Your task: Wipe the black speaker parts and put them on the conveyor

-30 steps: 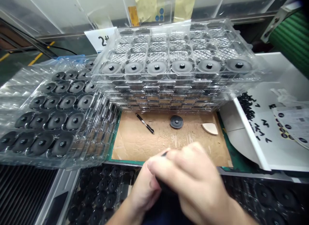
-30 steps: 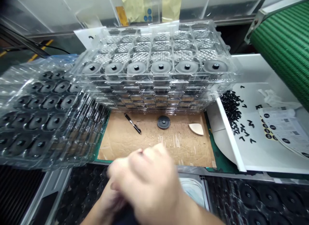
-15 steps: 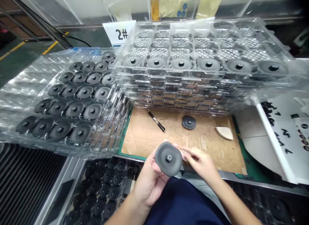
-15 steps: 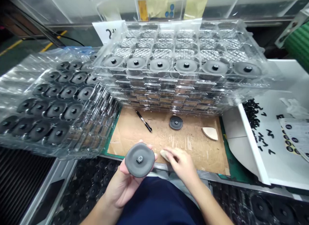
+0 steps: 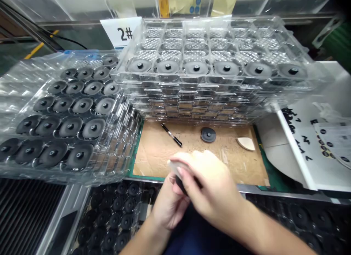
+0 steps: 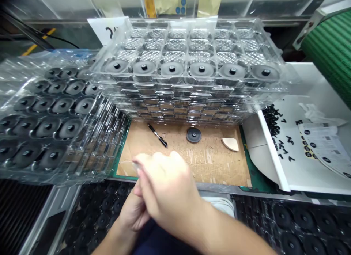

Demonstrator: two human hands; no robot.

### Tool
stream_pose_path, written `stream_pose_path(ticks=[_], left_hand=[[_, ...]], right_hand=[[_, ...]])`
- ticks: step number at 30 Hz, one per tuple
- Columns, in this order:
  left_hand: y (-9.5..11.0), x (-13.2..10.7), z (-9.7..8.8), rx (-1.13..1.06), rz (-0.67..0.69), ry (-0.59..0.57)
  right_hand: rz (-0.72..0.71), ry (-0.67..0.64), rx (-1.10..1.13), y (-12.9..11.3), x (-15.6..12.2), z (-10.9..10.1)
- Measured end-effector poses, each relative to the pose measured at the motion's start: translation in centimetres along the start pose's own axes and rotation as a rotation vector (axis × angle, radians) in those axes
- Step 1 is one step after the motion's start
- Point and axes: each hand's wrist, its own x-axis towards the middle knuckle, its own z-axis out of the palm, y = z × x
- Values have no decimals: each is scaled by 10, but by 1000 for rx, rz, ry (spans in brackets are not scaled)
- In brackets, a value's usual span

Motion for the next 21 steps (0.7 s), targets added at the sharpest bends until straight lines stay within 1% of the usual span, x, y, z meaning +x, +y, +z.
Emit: stream_pose_path(ticks=[1,2,4,6,8,10,11,12,14,15,16,17,19,21], left_hand=[[0,0,2,-9,-14,-17],[1,0,3,-17,-24,-28],[3,0,5,-27,-36,-50],[5,1,6,-42,-49,-77],[5,2,7,-66,-56,-99],[5,2,11,-81,-55,-110],[4,2,13,-81,-62,-117],[4,2,15,-76,-73,-123],[4,0,18,-51,-97,-125],[5,0,19,-38,-104,-119],[5,-1,20,-35,-104,-115],[5,-1,20,-44,-101,-115],[4,-1,18,-85,-93,-133],[2,-1,16,-127,-85,-151]], right_hand=[[-15,28,-7,0,-1,-2],[-25,14,6,-1,-5,-5],[-25,-97,35,-2,-15,-15],[23,-157,-17,-2,-27,-27],[78,-136,-136,-1,-34,-37],[79,-68,-247,0,-32,-42],[44,-36,-277,1,-27,-42],[-25,-8,-274,3,-21,-41],[-176,17,-157,13,-8,-38],[-211,28,-69,21,-3,-36],[-193,48,15,30,-1,-35],[-121,75,83,39,-1,-33],[131,113,152,60,-13,-28],[356,72,184,77,-38,-19]])
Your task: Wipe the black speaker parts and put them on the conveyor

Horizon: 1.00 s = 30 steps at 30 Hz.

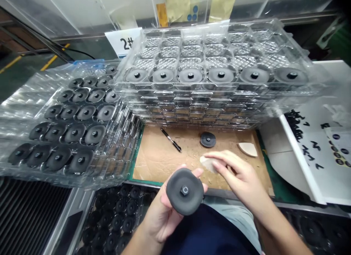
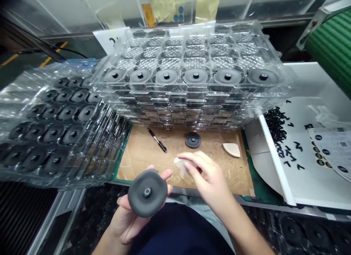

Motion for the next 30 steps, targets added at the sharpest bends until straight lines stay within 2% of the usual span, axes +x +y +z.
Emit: stream_pose_path(ticks=[3,6,8,10,13,15,17,18,19,23,24,27,28,30], left_hand=[[-3,3,-2,-14,-5,-14],[-6,8,0,-17,-32,-40],[-7,11,4,-9,-55,-58],[-9,13,8,10,-70,-59],[-14,14,13,44,-66,-32],[-17,13,14,68,-39,-1],[-20,13,14,98,-12,44],[-21,13,14,115,8,70],[-22,13,14,129,28,93],[-22,13,11,148,65,145],[-22,13,10,150,54,147],[-23,16,7,160,65,169],[-23,17,6,156,74,183],[-23,19,3,138,84,220]], right_hand=[[214,-115,21,35,-40,14],[327,-154,1,57,-71,27],[352,-113,-27,59,-77,25],[335,-14,-40,49,-73,11],[200,208,-47,15,-59,-16],[-31,280,-61,-10,-51,-27],[-319,236,-83,-23,-45,-29],[-403,197,-97,-25,-43,-27],[-423,179,-116,-25,-41,-25],[-123,348,-164,-15,-43,-17],[-130,340,-154,-15,-45,-16],[-256,193,-99,-12,-46,-14],[-234,180,-95,-7,-44,-12],[-65,219,-112,10,-40,-6]])
